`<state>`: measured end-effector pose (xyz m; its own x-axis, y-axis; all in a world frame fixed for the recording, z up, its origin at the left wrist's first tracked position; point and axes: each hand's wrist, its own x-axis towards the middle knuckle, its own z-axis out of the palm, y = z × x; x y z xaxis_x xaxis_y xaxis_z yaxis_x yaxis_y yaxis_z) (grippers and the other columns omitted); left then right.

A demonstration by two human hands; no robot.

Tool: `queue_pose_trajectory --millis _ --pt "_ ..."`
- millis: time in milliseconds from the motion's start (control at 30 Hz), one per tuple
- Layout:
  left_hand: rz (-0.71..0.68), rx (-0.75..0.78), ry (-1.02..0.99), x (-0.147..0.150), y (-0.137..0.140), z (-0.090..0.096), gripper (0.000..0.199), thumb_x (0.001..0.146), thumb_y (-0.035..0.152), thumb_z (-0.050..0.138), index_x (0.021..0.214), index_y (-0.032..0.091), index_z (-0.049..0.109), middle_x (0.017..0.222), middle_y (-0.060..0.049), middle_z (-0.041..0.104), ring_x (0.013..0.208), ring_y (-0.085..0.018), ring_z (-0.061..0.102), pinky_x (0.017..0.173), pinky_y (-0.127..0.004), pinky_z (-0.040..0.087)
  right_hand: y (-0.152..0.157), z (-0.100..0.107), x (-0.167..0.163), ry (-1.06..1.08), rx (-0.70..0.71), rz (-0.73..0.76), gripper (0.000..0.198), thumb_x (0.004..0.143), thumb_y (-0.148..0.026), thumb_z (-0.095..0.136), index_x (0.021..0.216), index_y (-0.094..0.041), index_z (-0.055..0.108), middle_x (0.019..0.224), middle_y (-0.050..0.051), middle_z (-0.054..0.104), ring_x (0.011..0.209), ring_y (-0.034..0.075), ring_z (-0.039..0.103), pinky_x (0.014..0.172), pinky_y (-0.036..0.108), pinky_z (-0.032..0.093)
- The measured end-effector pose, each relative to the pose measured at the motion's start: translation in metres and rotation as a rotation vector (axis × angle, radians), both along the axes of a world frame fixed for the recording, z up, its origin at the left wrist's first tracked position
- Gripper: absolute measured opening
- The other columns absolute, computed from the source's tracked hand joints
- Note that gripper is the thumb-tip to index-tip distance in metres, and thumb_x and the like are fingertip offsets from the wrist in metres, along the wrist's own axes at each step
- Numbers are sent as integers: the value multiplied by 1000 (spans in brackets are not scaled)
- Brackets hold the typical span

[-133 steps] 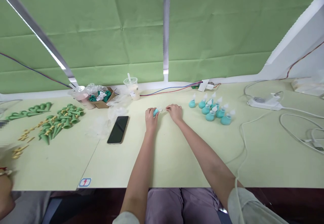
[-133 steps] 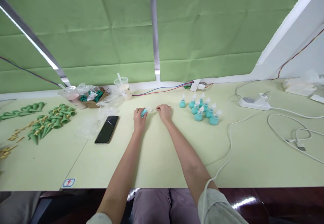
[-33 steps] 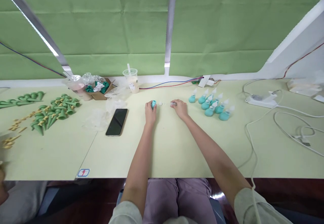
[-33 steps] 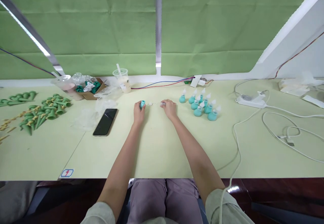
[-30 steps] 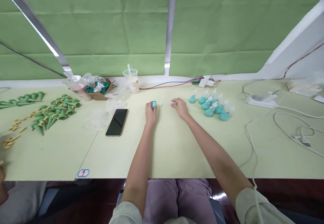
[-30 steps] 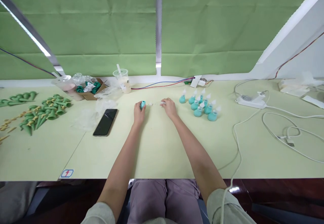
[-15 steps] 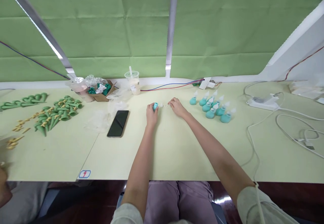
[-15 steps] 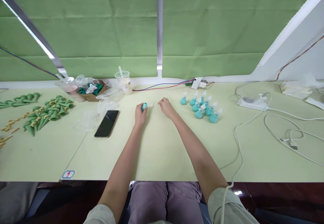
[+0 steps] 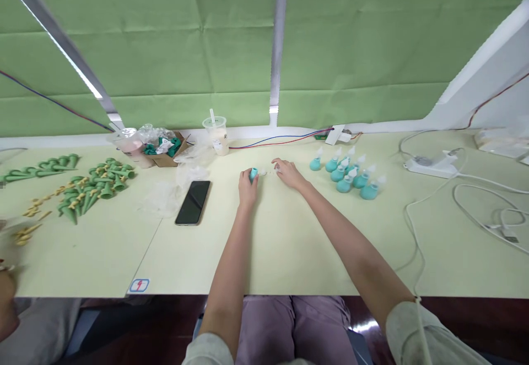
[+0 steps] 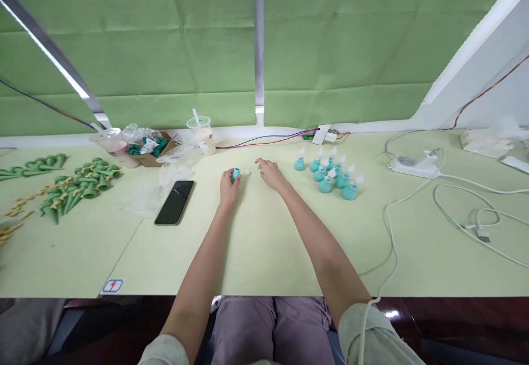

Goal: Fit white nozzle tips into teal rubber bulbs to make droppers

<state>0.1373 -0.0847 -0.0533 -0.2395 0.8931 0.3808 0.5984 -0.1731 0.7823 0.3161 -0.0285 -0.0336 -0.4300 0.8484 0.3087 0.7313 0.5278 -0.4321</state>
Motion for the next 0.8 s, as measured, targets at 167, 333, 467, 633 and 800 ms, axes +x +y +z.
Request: queue_pose_trajectory --millis 167,333,467,633,800 --pt "23 -2 -10 -1 1 -2 28 83 25 52 110 19 54 109 -8 58 97 -19 55 86 -31 42 -5 -1 -1 45 15 -53 55 74 -5 47 126 -21 39 109 7 60 99 22 56 90 41 33" --pt "33 34 -8 -2 2 -2 26 81 24 54 107 20 58 106 -7 61 99 -20 53 89 -35 41 -39 -21 4 379 118 -311 56 76 -13 48 130 -20 33 126 12 48 96 20 57 86 39 39" --pt "66 125 70 -2 -1 0 23 79 21 58 102 23 63 106 -8 59 104 -23 48 91 -39 40 -62 -36 6 600 79 -338 48 75 -14 46 122 -19 41 116 10 54 87 17 58 84 35 42" --pt "150 191 -6 -4 -4 -2 26 73 18 65 97 28 67 103 -7 51 98 -21 48 85 -38 44 -53 -38 7 767 -56 -361 31 72 -13 44 101 -18 55 104 8 61 77 15 58 79 31 46" --pt "138 96 -122 -11 12 2 26 70 18 66 96 22 67 94 -5 53 83 -15 54 76 -31 47 -44 -35 7 761 -145 -355 23 72 -10 43 82 -20 62 88 2 68 76 15 60 78 30 46"
